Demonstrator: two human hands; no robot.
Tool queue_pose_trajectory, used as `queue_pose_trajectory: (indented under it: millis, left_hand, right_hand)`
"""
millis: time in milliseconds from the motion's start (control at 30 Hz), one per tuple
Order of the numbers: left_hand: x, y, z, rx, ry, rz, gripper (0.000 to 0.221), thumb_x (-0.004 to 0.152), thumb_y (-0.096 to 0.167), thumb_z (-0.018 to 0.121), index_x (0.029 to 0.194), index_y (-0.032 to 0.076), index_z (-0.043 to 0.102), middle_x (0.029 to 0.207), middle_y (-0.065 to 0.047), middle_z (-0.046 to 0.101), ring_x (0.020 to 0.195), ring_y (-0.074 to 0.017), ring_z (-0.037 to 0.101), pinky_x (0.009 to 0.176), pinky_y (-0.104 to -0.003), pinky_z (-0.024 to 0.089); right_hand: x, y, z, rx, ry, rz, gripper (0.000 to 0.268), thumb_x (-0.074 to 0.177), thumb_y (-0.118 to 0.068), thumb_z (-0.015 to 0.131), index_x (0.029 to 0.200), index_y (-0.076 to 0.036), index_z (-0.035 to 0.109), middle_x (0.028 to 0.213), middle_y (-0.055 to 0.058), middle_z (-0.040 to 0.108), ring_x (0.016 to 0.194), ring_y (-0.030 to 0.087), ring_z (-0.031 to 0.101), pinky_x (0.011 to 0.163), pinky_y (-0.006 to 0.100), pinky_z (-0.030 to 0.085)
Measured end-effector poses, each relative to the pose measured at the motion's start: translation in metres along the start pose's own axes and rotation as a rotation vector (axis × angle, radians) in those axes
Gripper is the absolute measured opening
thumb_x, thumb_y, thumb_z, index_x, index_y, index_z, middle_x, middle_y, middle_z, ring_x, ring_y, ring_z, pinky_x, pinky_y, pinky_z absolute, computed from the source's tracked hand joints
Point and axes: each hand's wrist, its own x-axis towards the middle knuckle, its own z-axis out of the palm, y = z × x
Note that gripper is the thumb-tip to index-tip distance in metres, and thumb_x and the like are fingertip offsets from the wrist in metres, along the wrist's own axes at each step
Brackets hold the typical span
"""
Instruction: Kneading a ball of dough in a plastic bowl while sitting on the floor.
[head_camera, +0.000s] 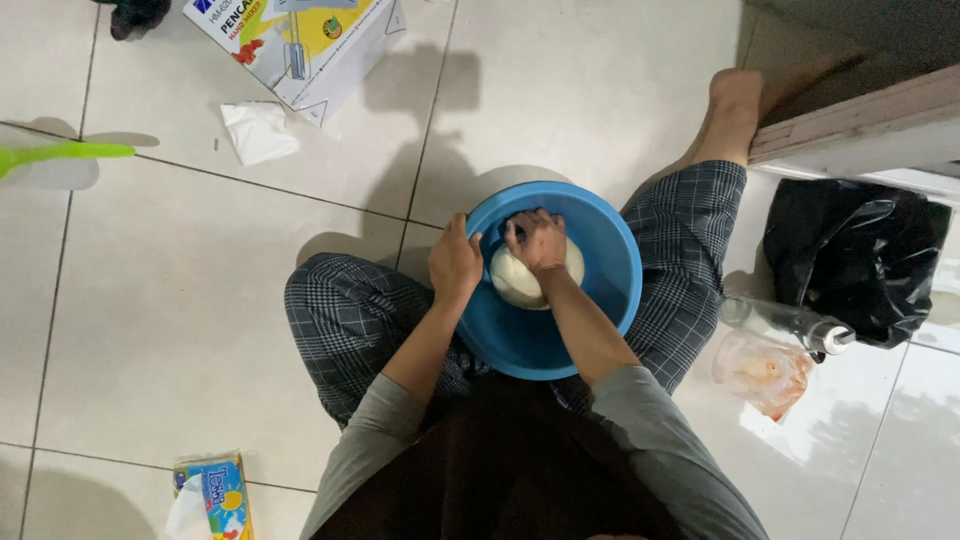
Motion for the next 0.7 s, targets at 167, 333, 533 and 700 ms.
queue_pose_trajectory:
  millis: [167,333,533,700]
  left_hand:
    - [0.002,-0.007,0.01,0.068,0.048,0.034,0.044,0.11,0.024,0.055,0.146,0.0,0.048,0.128,-0.022,0.066,0.107,-0.0379,0.073,0.084,-0.053,0.064]
    - [0.001,-0.013,0.021,0.071,0.121,0.069,0.044,0.108,0.026,0.057,0.145,0.002,0.051,0.126,-0.019,0.068,0.106,-0.0346,0.074,0.082,-0.046,0.064]
    - [-0.01,-0.018,0.023,0.013,0.18,0.12,0.045,0.107,0.018,0.058,0.146,-0.003,0.051,0.123,-0.026,0.068,0.103,-0.0399,0.074,0.083,-0.054,0.063]
    - [-0.019,-0.014,0.015,0.023,0.145,0.117,0.047,0.108,0.018,0.056,0.149,-0.006,0.048,0.129,-0.028,0.066,0.106,-0.0392,0.073,0.085,-0.052,0.063]
  right_hand:
    - [-0.006,0.003,0.008,-0.03,0.077,0.033,0.023,0.092,-0.045,0.06,0.08,-0.029,0.072,0.074,-0.004,0.073,0.08,0.02,0.072,0.079,0.043,0.053]
    - [-0.02,-0.003,0.002,-0.107,0.036,0.159,0.032,0.095,-0.049,0.053,0.088,-0.025,0.073,0.085,0.0,0.075,0.088,0.025,0.071,0.081,0.053,0.052]
    - [-0.046,-0.01,-0.007,-0.131,-0.119,0.337,0.036,0.094,-0.052,0.051,0.104,-0.025,0.073,0.115,0.006,0.069,0.115,0.034,0.062,0.084,0.07,0.047]
    - [-0.05,-0.029,-0.078,-0.062,-0.713,0.413,0.074,0.097,-0.084,0.026,0.147,-0.033,0.046,0.149,0.017,0.043,0.135,0.048,0.051,0.095,0.074,0.046]
